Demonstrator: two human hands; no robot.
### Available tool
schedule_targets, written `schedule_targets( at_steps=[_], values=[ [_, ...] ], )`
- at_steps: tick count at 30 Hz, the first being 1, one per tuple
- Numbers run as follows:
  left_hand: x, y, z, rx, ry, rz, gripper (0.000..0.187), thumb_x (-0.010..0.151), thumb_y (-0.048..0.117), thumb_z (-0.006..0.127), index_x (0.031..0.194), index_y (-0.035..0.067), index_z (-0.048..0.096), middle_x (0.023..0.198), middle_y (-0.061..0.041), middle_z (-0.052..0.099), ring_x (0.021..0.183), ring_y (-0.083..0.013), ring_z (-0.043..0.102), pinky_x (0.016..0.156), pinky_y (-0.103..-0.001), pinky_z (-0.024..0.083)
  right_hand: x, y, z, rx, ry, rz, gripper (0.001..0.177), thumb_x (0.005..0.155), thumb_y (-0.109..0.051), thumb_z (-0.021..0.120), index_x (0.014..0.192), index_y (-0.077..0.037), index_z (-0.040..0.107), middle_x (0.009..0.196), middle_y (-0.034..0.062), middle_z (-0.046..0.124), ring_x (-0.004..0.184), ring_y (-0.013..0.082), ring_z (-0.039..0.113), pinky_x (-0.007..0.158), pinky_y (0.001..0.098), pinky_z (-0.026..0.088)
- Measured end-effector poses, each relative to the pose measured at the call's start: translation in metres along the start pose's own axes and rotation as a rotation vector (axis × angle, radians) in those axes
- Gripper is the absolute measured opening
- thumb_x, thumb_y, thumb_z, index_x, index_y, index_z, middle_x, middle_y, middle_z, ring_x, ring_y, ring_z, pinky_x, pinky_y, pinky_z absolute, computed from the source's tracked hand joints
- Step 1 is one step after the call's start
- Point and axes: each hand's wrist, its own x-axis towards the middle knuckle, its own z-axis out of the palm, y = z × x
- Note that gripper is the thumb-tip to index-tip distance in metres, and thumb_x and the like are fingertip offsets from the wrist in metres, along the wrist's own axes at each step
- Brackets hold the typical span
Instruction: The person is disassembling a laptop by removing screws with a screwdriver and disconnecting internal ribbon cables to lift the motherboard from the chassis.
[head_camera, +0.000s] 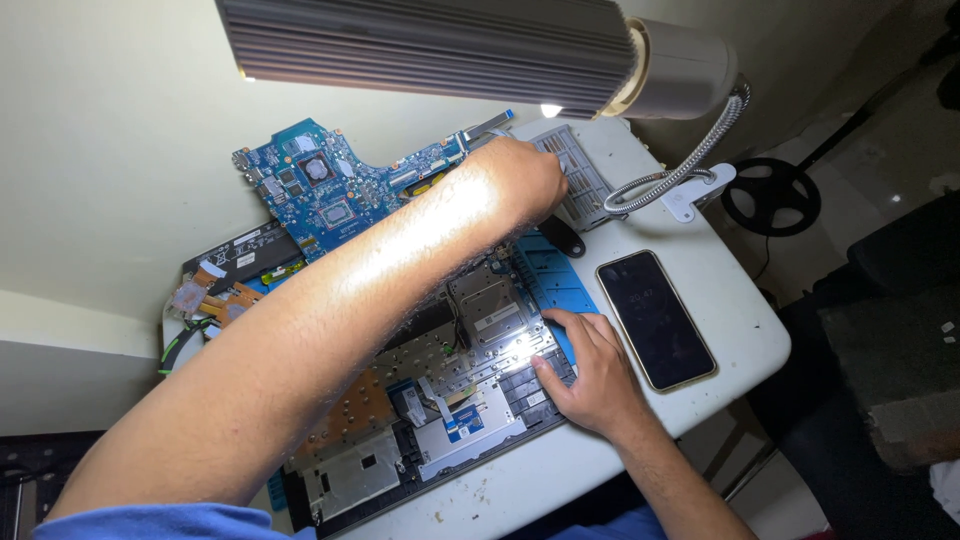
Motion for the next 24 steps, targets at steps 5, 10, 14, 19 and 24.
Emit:
schedule_targets(
  at_steps=[5, 10, 14, 19, 24],
  values=[
    [0.013, 0.0, 0.016, 0.008, -0.019, -0.072, 0.018, 0.089, 0.009, 0.064, 0.079, 0.002, 0.077, 0.062, -0.015, 0.071, 0.061, -0.0278, 0.075, 0.048, -0.045, 0.061, 0.0, -0.002, 0.0, -0.003, 0.01, -0.011, 0.052, 0.091, -0.035, 0.065, 0.134, -0.006, 0.059, 0.12, 0.0162, 0.07, 0.115, 0.0383, 0.062, 0.097, 0.0496, 0.048],
    [0.012, -0.005, 0.018, 0.054, 0.002, -0.031, 0.018, 0.089, 0.008, 0.065, 0.079, 0.004, 0.078, 0.065, -0.015, 0.072, 0.064, -0.0283, 0.076, 0.049, -0.047, 0.061, 0.0, -0.002, 0.0, 0.001, 0.014, -0.02, 0.052, 0.092, -0.034, 0.065, 0.134, -0.004, 0.059, 0.12, 0.0172, 0.07, 0.115, 0.0392, 0.062, 0.097, 0.0503, 0.048],
    [0.009, 0.0, 0.011, 0.036, 0.023, -0.006, 0.018, 0.092, 0.008, 0.065, 0.081, 0.002, 0.078, 0.068, -0.016, 0.073, 0.067, -0.0301, 0.076, 0.053, -0.047, 0.063, 0.0, -0.002, 0.0, 0.006, 0.007, -0.018, 0.053, 0.091, -0.034, 0.065, 0.135, -0.005, 0.058, 0.12, 0.0168, 0.069, 0.115, 0.0388, 0.062, 0.098, 0.0497, 0.048],
    [0.024, -0.004, 0.028, -0.011, -0.022, -0.125, 0.019, 0.09, 0.013, 0.065, 0.08, 0.002, 0.077, 0.063, -0.016, 0.071, 0.06, -0.0281, 0.074, 0.047, -0.048, 0.061, 0.0, -0.003, 0.0, 0.005, 0.016, -0.027, 0.052, 0.092, -0.034, 0.065, 0.135, -0.005, 0.058, 0.12, 0.0171, 0.069, 0.115, 0.0392, 0.062, 0.098, 0.0498, 0.048],
    [0.005, -0.008, 0.01, 0.043, 0.033, 0.023, 0.017, 0.091, 0.008, 0.066, 0.08, 0.003, 0.078, 0.067, -0.016, 0.073, 0.068, -0.0296, 0.076, 0.054, -0.047, 0.063, 0.0, -0.001, 0.001, -0.001, 0.002, -0.015, 0.053, 0.09, -0.034, 0.066, 0.134, -0.005, 0.058, 0.12, 0.017, 0.069, 0.115, 0.0396, 0.062, 0.098, 0.0505, 0.048]
  ],
)
